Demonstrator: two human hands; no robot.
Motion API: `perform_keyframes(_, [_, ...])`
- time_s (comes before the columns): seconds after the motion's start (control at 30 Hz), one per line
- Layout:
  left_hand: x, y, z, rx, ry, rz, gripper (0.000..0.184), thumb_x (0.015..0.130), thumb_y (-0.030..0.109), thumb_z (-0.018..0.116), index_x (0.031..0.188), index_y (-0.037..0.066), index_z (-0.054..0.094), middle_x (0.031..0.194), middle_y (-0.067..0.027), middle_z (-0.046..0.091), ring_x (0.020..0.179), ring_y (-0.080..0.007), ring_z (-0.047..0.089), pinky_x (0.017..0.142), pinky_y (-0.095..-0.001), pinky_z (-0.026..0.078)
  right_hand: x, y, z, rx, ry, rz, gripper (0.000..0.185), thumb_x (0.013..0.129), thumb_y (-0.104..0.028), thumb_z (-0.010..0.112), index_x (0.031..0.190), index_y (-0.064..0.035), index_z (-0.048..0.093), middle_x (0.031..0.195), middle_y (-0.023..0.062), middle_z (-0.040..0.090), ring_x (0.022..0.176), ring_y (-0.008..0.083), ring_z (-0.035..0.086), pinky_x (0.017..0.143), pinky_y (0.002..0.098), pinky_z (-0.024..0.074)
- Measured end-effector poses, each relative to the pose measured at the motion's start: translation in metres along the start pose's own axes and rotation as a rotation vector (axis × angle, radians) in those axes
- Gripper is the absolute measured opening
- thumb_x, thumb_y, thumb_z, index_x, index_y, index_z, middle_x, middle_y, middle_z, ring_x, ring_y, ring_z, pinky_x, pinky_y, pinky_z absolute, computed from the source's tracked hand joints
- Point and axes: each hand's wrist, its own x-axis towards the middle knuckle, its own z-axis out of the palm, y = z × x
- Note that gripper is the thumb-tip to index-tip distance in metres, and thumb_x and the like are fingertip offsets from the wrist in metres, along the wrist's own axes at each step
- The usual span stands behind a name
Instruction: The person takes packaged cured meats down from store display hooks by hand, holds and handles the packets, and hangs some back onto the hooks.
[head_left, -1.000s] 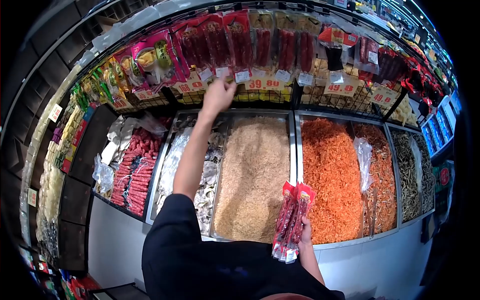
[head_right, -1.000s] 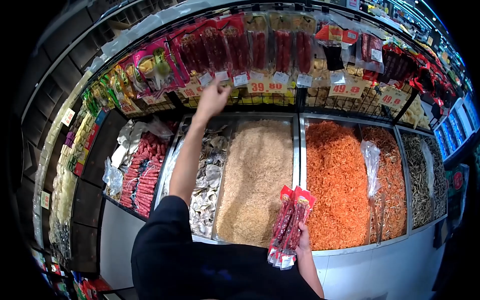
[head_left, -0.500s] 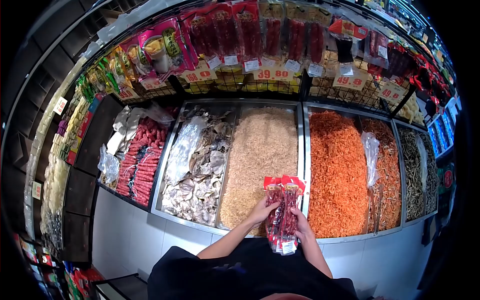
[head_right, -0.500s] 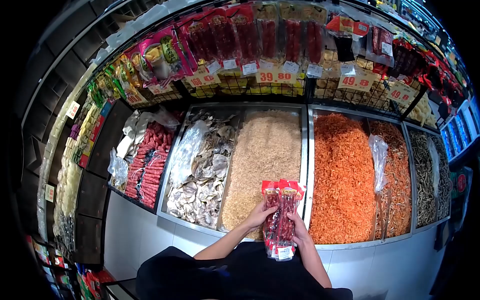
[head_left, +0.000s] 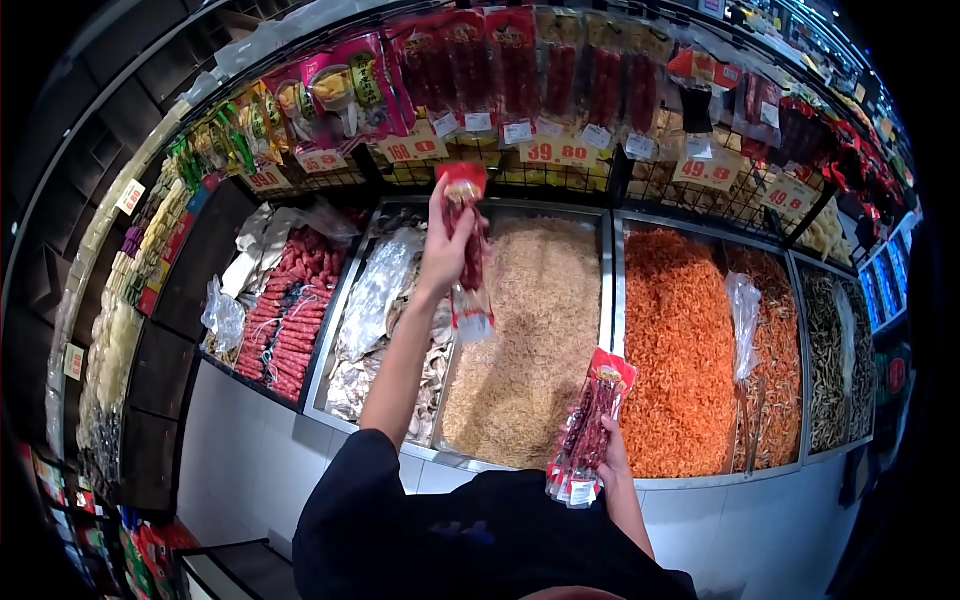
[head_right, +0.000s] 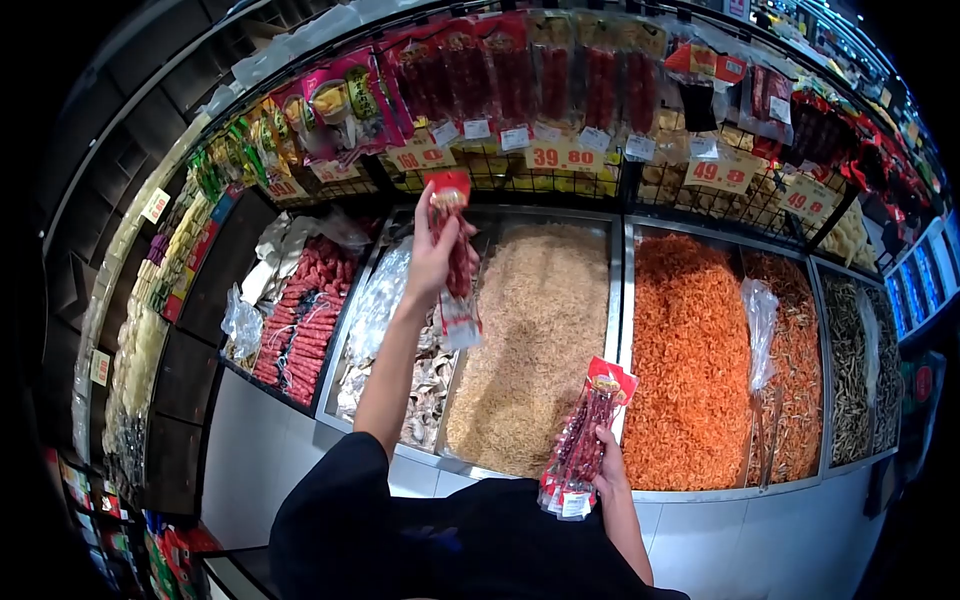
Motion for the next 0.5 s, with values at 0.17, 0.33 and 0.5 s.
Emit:
perform_keyframes(0.17, [0.097, 0.094, 0.002, 0.120, 0.044, 0.228, 0.043, 0.100, 0.021, 0.049, 0.141, 0.012, 0.040, 0.089, -0.0068, 0.057, 0.058, -0.0130, 0.058, 0.046, -0.0279, 0.051, -0.002, -0.003, -0.004, -0.024, 0.002, -0.013, 0.062, 0.089, -0.037, 0.053, 0.137, 0.0001, 0.039, 0.128, 0.0176, 0.055, 0.109, 0.0354, 0.061, 0.089, 0.0493, 0.0532])
perform_keyframes(0.33, [0.174, 0.112, -0.016, 0.480, 0.090, 0.349, 0.055, 0.097, 0.031, 0.052, 0.148, 0.016, 0.034, 0.146, -0.0169, 0.041, 0.136, -0.0289, 0.038, 0.109, -0.0383, 0.032, 0.000, 0.001, -0.010, 0.010, -0.028, -0.026, 0.062, 0.088, -0.037, 0.056, 0.137, -0.0027, 0.039, 0.127, 0.0181, 0.056, 0.108, 0.0365, 0.061, 0.089, 0.0499, 0.0535])
perform_keyframes(0.5, [0.188, 0.110, -0.018, 0.571, 0.110, 0.372, 0.058, 0.096, 0.033, 0.052, 0.149, 0.020, 0.033, 0.148, -0.0166, 0.039, 0.137, -0.0315, 0.036, 0.110, -0.0401, 0.031, -0.002, -0.002, -0.005, 0.016, -0.043, -0.056, 0.058, 0.089, -0.035, 0.056, 0.136, -0.0038, 0.040, 0.123, 0.0163, 0.057, 0.107, 0.0347, 0.062, 0.088, 0.0480, 0.0542])
